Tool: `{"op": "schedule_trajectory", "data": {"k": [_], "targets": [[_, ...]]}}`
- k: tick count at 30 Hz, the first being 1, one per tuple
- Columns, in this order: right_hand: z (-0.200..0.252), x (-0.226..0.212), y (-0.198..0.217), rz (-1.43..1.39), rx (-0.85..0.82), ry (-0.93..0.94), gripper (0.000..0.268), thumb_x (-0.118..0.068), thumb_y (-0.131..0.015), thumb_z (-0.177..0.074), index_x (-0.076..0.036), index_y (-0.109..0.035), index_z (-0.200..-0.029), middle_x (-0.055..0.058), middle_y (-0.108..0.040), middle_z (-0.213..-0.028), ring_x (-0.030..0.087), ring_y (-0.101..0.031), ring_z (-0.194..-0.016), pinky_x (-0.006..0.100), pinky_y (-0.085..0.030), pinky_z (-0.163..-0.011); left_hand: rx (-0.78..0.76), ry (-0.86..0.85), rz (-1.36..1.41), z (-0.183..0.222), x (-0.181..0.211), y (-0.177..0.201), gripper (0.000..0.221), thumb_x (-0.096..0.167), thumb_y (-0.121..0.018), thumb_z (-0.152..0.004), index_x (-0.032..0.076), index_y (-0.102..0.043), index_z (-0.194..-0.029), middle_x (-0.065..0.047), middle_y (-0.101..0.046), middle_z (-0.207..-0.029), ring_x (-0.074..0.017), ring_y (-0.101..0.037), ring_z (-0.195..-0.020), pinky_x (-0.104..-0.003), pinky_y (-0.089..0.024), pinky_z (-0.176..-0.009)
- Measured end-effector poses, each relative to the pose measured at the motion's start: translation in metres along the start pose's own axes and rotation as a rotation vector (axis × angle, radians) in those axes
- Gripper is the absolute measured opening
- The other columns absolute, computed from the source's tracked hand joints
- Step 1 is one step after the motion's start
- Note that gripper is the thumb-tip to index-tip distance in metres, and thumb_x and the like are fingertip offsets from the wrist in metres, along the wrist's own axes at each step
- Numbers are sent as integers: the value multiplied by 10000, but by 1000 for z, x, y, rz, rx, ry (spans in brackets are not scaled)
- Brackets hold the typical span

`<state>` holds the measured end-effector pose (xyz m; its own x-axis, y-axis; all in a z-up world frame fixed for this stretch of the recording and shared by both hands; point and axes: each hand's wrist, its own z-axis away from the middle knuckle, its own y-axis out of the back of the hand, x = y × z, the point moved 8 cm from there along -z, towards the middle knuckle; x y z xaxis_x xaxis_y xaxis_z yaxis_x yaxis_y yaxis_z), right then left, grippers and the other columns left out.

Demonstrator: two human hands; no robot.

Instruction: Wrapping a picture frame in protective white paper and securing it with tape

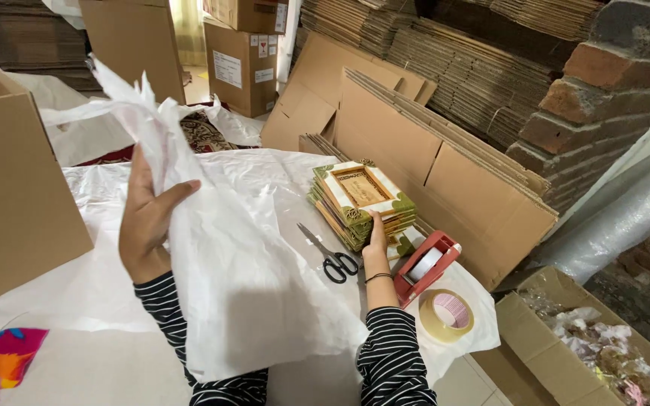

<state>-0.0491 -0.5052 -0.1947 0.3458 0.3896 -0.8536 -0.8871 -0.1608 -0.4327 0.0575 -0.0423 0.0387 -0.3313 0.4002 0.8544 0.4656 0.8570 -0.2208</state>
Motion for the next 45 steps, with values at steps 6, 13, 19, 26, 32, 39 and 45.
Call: {"op": "schedule_trajectory", "data": {"k": [6, 13, 19, 26, 32, 39, 45], "targets": [[43, -30, 20, 248, 402, 449, 883, -412, -886, -768, 1, -435, -1405, 298, -400, -1399, 526, -464, -1313, 629, -386, -1139, -2, 82, 15, 13, 5, -22, 1163, 62, -859, -795, 204, -97, -1662, -240, -456, -1505, -316, -544, -1258, -464, -493, -1068], [64, -60, -12, 193, 215, 891, 652, -215, -835, -885, 58, -461, -1344, 312, -365, -1364, 534, -417, -1349, 587, -352, -1188, -216, -249, -35, 27, 35, -40, 1051, -44, -912, -678, 88, -399, -1586, -168, -369, -1591, -221, -315, -1478, -444, -189, -1262], [47, -17, -60, -116, -226, 741, 346, -119, -758, -956, 20, -528, -1173, 166, -518, -1136, 321, -541, -1153, 393, -457, -1047, -99, -176, -16, 67, 48, 61, 1003, 41, -852, -697, 126, -404, -1591, -94, -397, -1582, -185, -370, -1471, -394, -250, -1253], [56, 19, -118, 14, -485, 574, 168, -158, -757, -831, -180, -629, -938, -16, -659, -904, 54, -665, -788, 148, -512, -639, -18, 459, -392, 168, 4, 132, 1018, 104, -848, -671, 32, -372, -1569, -241, -427, -1530, -370, -387, -1405, -458, -311, -1178], [185, 12, -174, 229, -800, 739, 243, -173, -770, -841, -165, -666, -1060, 2, -657, -965, 99, -621, -865, 227, -491, -739, -233, 540, -706, 221, -141, 224, 859, 258, -819, -782, 53, -468, -1539, -237, -552, -1470, -376, -463, -1405, -490, -362, -1188], [384, 43, -278, 559, -1346, 976, 557, -199, -869, -878, -75, -515, -1290, 186, -552, -1268, 387, -699, -1034, 430, -569, -803, -301, 575, -1216, 256, -81, 142, 985, 382, -757, -847, 41, -244, -1616, -288, -622, -1347, -434, -613, -1263, -536, -517, -1048], [548, 12, -321, 824, -1256, 1824, 1093, -348, -955, -666, -41, -367, -1535, 196, -431, -1490, 373, -400, -1420, 508, -382, -1128, -318, 359, -1307, 262, -28, 84, 707, 3, -550, -881, 90, -393, -1565, -271, -685, -1157, -494, -701, -1039, -575, -592, -841]]}}
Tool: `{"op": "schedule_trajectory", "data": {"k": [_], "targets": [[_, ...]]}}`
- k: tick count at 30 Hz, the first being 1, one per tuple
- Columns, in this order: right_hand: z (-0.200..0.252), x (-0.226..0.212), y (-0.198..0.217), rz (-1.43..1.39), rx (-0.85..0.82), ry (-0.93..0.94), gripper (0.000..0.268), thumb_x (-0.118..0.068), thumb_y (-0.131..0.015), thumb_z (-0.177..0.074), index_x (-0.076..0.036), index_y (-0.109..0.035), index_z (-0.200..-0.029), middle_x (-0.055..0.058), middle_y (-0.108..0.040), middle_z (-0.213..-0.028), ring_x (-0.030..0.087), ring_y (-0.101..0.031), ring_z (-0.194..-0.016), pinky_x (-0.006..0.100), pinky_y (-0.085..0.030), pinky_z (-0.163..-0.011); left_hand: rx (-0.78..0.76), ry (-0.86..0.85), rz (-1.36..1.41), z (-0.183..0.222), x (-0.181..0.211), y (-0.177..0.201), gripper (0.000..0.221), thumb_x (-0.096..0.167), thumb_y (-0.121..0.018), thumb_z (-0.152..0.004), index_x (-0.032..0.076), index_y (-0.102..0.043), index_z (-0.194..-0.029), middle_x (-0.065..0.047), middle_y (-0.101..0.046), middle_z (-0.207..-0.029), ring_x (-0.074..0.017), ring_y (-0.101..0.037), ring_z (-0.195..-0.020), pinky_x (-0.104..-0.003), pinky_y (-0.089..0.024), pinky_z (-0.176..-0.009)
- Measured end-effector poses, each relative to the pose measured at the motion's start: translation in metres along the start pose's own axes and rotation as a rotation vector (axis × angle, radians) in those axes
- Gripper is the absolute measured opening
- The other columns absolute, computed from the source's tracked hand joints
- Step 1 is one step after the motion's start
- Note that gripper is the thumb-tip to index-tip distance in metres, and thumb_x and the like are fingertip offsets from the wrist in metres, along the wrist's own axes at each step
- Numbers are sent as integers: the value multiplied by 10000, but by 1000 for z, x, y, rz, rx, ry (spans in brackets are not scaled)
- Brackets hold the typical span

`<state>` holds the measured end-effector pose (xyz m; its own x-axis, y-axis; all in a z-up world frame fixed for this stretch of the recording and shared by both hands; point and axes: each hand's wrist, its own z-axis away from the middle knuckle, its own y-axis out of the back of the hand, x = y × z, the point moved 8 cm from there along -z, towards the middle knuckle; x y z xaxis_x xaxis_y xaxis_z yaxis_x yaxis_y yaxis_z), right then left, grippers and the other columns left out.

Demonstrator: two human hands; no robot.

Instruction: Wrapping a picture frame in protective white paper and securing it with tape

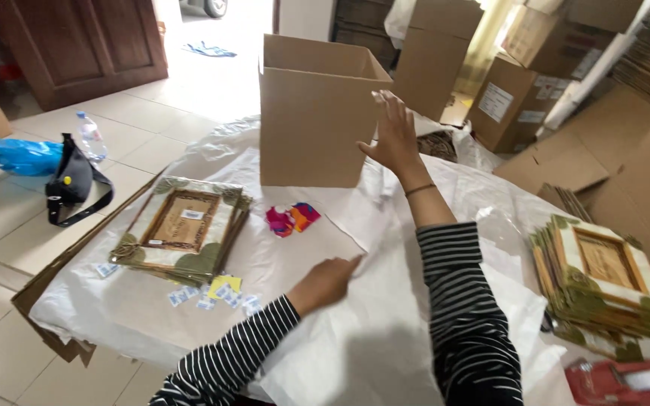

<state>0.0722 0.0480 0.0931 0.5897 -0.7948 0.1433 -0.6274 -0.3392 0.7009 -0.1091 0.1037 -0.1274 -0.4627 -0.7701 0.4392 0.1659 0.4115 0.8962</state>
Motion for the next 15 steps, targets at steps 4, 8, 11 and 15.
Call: {"op": "schedule_trajectory", "data": {"k": [4, 8, 11, 15], "targets": [[-61, -23, -55, 176, -119, 47, 1234, -460, -915, -649, -66, -248, -1609, 172, -395, -1585, 308, -296, -1520, 520, -131, -1268, 114, -72, -7, 24, 25, 8, 719, -69, -532, -845, 85, -424, -1539, -258, -690, -1127, -511, -703, -965, -609, -583, -769], [-111, -14, -124, 363, -37, 106, 1390, -665, -917, -486, -73, -298, -1579, 191, -477, -1467, 370, -423, -1429, 587, -68, -1248, 282, -141, -5, 35, 24, 9, 717, -75, -463, -813, 123, -419, -1501, -217, -654, -996, -493, -625, -746, -573, -445, -573], [-126, -12, -127, 307, -143, 58, 936, -514, -952, -535, -92, -523, -1251, 176, -586, -1197, 384, -599, -1109, 527, -350, -1003, 281, -135, 37, 38, 18, 11, 725, -61, -426, -817, 121, -392, -1517, -222, -635, -976, -504, -597, -721, -567, -434, -574], [-128, 0, -124, 228, -239, 87, 439, -426, -895, -721, -127, -671, -953, 134, -729, -915, 389, -707, -888, 508, -558, -706, 278, -104, 133, 32, 1, 12, 724, -34, -412, -846, 118, -380, -1554, -246, -652, -1063, -503, -606, -835, -578, -447, -641]]}}
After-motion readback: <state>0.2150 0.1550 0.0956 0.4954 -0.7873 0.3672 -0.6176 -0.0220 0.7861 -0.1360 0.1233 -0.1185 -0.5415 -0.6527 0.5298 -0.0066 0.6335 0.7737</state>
